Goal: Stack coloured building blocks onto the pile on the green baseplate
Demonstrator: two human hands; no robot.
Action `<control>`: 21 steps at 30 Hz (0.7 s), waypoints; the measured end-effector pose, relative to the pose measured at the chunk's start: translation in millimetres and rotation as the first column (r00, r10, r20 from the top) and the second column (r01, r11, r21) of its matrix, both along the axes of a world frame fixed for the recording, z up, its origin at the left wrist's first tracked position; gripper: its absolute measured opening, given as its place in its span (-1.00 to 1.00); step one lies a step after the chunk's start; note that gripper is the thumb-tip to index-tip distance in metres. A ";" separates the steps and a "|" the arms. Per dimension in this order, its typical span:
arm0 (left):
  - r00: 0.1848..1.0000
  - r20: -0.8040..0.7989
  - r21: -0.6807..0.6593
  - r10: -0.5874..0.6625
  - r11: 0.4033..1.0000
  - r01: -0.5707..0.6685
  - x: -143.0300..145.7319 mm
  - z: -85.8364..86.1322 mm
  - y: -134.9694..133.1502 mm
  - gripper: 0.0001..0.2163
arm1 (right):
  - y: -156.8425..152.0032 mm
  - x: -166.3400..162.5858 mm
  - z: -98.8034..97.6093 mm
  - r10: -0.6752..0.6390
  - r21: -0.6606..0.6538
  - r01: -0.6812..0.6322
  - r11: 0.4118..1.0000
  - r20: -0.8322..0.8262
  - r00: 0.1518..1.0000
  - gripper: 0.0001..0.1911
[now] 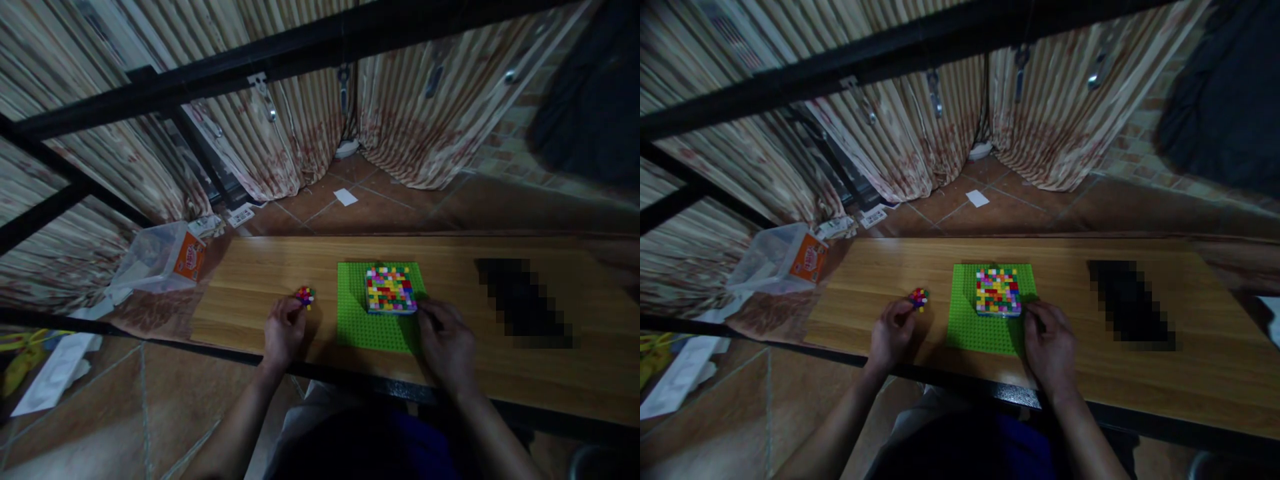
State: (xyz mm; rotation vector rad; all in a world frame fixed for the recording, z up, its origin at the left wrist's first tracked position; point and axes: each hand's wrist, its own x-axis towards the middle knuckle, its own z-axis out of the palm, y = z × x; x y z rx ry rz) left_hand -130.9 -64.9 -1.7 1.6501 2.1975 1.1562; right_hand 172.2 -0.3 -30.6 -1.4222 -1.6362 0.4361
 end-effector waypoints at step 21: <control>0.985 -0.015 0.005 -0.169 0.986 0.169 30.8 6.1 20.7 -0.81 | 0.3 -5.7 2.7 0.004 0.018 -0.003 1.000 -0.029 1.000 -0.78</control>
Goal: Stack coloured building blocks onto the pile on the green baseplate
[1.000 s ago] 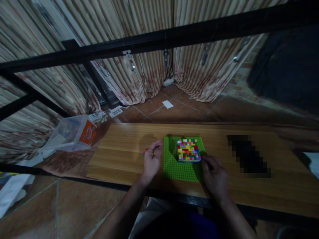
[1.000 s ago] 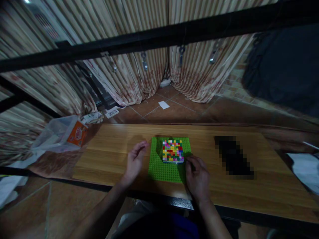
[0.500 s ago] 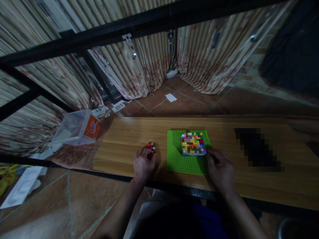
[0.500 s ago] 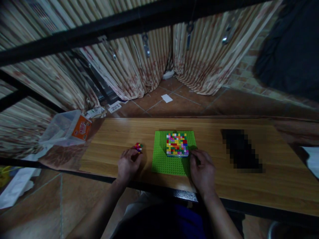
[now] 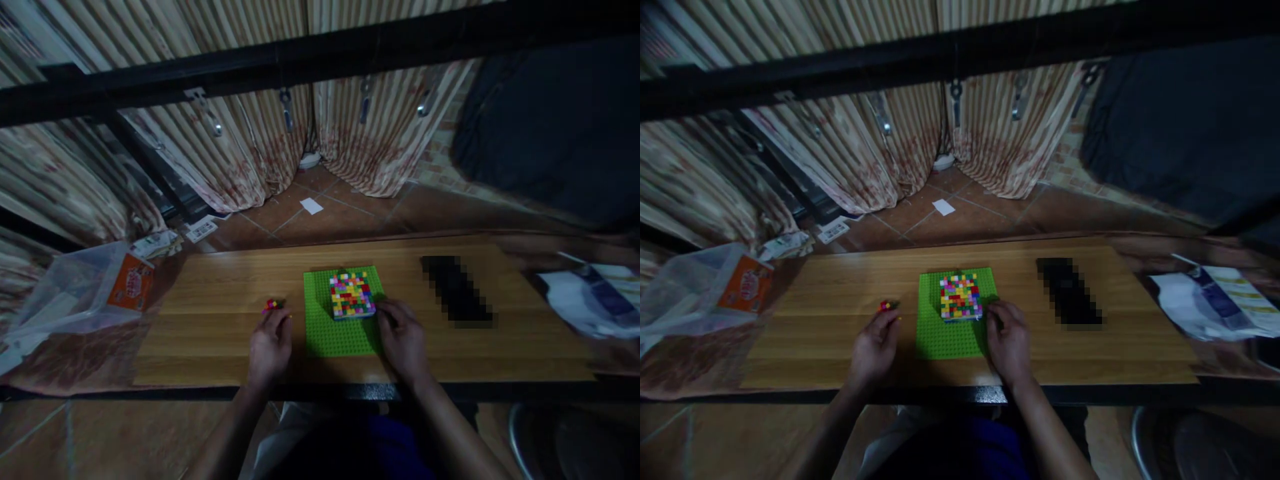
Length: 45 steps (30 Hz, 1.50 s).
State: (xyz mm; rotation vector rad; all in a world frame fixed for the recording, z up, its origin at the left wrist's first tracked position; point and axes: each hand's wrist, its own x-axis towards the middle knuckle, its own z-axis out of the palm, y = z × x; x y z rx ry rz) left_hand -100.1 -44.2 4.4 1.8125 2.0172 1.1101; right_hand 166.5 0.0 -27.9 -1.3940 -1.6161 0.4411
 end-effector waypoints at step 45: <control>0.984 0.097 0.039 -0.149 0.989 0.146 79.1 38.9 90.5 -0.86 | 0.3 1.0 -0.6 0.017 -0.001 -0.017 1.000 0.000 1.000 -0.78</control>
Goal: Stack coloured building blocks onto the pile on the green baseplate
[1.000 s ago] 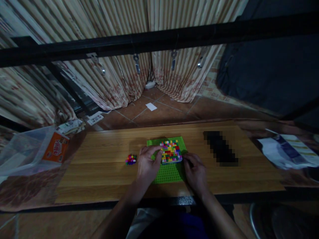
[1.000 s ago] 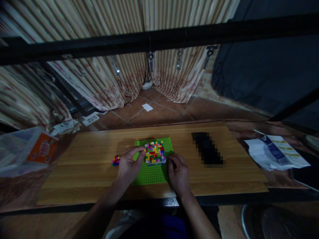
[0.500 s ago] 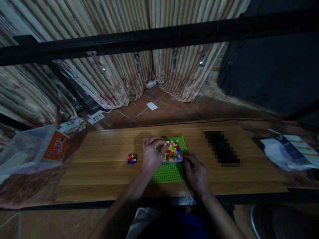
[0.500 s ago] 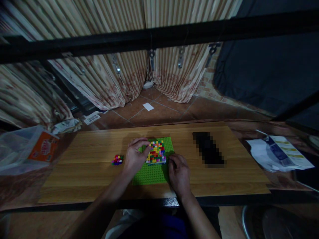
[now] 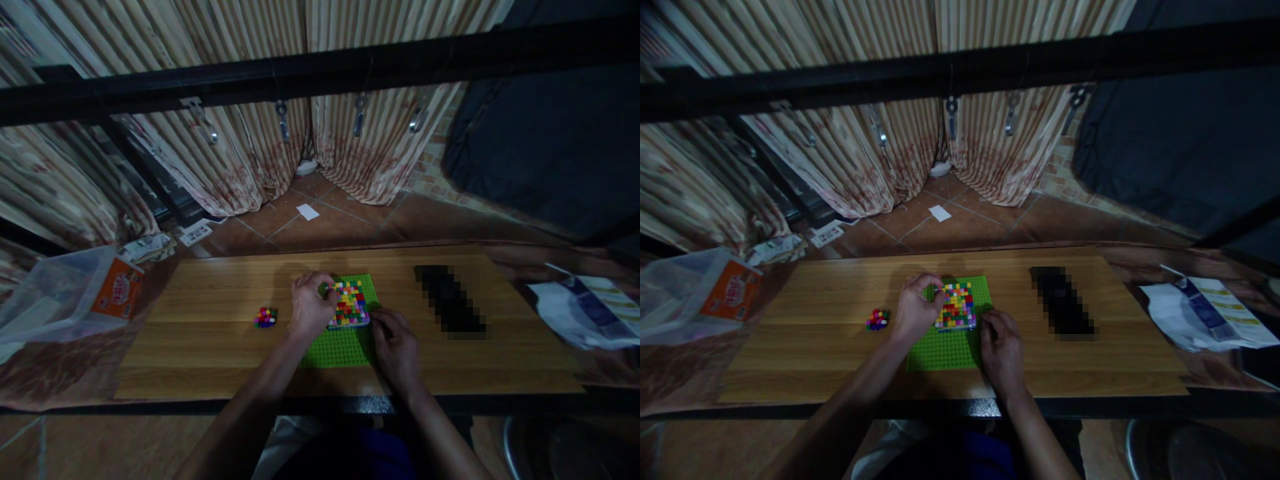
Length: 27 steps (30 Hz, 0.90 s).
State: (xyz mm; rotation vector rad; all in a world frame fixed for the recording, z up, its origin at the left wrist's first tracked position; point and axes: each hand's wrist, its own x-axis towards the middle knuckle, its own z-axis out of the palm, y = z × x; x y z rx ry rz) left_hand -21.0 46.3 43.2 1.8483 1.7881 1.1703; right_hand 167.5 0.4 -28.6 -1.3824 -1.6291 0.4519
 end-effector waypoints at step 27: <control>0.812 0.584 -0.206 0.008 0.969 0.139 8.5 -29.3 10.6 -0.77 | -0.6 0.3 2.6 -0.003 -0.005 0.003 1.000 0.014 1.000 -0.78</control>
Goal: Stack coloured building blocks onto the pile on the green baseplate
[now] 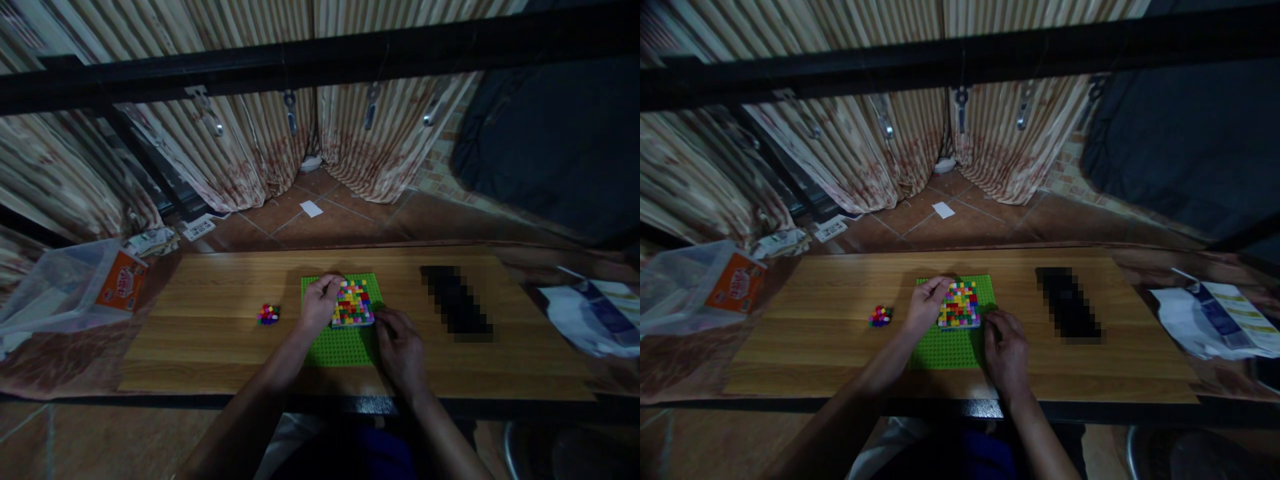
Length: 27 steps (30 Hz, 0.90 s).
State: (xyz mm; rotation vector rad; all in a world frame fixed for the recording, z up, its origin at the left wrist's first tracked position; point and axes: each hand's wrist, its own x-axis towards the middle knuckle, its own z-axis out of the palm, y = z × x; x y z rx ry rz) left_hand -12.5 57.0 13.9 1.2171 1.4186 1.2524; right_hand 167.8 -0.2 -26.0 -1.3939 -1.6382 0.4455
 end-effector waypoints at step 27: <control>0.997 0.040 0.081 0.058 0.995 -0.061 10.5 -6.9 -4.2 -0.78 | 1.5 3.7 -7.2 0.002 0.009 -0.002 1.000 0.024 1.000 -0.75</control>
